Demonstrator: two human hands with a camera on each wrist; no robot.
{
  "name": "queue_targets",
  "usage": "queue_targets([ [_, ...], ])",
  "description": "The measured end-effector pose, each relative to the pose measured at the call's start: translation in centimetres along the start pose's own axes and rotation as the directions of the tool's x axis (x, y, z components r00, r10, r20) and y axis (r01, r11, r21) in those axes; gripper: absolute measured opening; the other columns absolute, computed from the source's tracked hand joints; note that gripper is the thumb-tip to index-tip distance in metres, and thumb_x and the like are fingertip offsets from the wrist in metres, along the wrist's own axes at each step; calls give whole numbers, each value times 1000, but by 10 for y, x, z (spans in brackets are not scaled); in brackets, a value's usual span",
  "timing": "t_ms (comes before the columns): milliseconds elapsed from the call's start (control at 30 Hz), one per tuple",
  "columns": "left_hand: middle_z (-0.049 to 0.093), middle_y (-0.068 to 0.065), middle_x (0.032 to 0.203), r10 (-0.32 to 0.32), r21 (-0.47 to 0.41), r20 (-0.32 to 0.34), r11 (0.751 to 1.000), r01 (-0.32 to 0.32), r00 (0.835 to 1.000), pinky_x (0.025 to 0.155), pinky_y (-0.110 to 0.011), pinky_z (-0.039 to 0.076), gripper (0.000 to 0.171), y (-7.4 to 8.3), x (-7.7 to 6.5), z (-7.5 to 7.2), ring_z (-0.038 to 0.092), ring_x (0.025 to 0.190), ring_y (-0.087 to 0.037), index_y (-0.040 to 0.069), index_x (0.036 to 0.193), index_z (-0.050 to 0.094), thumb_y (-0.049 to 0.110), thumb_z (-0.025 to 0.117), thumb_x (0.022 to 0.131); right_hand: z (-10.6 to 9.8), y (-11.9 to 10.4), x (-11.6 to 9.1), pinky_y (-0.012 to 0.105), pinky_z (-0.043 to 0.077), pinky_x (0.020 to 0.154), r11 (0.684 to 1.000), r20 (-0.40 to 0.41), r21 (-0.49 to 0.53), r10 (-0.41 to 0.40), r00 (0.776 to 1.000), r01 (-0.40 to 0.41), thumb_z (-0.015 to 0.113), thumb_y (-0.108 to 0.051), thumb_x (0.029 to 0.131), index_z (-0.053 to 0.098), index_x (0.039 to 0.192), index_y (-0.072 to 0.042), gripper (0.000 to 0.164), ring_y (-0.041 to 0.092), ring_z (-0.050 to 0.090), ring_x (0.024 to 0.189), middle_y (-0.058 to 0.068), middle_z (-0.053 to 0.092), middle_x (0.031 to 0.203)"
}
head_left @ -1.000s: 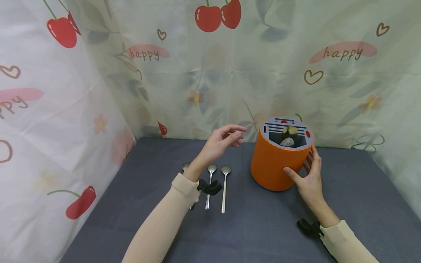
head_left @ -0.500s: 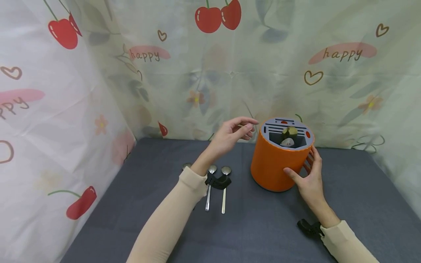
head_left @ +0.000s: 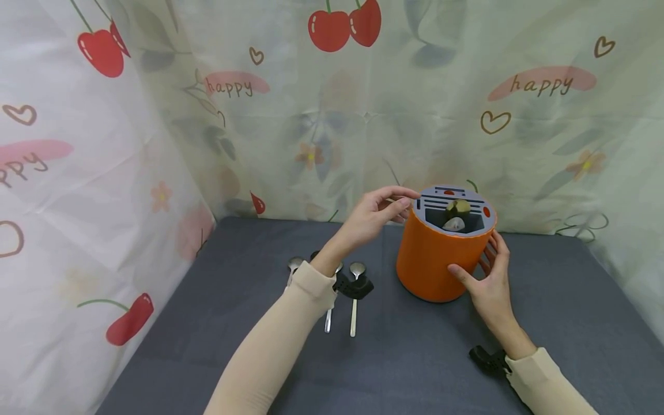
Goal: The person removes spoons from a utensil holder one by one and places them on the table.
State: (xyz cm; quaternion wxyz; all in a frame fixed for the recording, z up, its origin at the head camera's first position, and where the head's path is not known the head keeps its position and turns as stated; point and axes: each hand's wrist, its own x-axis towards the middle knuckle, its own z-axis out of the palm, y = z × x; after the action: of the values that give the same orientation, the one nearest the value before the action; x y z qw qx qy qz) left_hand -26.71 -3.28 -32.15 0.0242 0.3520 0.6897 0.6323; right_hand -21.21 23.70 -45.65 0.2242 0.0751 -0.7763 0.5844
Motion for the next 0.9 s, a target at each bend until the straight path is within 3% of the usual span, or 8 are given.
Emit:
queue_targets([
  [167,65,-22,121,-13,40,9,999,13,1000,96,-46,57,29,1,3,4,67,105,-38,3,133,66,18,54,111,0,0,0,45,22,126,1000,0,-6,-2,1000,2,77,-11,95,9,166,-32,100,30,27,151,2,17,169],
  [400,68,-13,126,-10,186,42,983,2,999,90,-33,57,30,4,15,11,69,105,-24,9,133,69,23,56,110,0,1,0,42,23,126,1000,-1,-5,-1,1000,1,76,-12,96,9,166,-32,99,30,27,151,2,17,169],
  [567,66,-8,133,-39,185,81,983,23,996,94,-27,56,30,4,26,18,69,109,-20,8,134,68,22,57,110,1,3,0,43,23,126,1000,0,1,-3,1000,3,76,-12,96,9,166,-32,98,30,27,151,2,17,169],
  [800,67,-8,135,16,197,158,979,-47,987,92,-21,53,30,1,36,32,67,109,-16,7,134,69,20,57,110,2,4,0,40,24,125,1000,-4,7,-19,1000,19,77,-8,95,11,166,-32,100,29,28,150,2,18,168],
  [900,66,-6,133,24,237,189,969,-69,982,92,-19,52,29,0,38,38,65,107,-8,8,133,69,21,58,109,3,4,0,38,25,124,1000,-3,11,-18,1000,18,76,-7,95,11,166,-32,99,28,29,149,2,18,168],
])
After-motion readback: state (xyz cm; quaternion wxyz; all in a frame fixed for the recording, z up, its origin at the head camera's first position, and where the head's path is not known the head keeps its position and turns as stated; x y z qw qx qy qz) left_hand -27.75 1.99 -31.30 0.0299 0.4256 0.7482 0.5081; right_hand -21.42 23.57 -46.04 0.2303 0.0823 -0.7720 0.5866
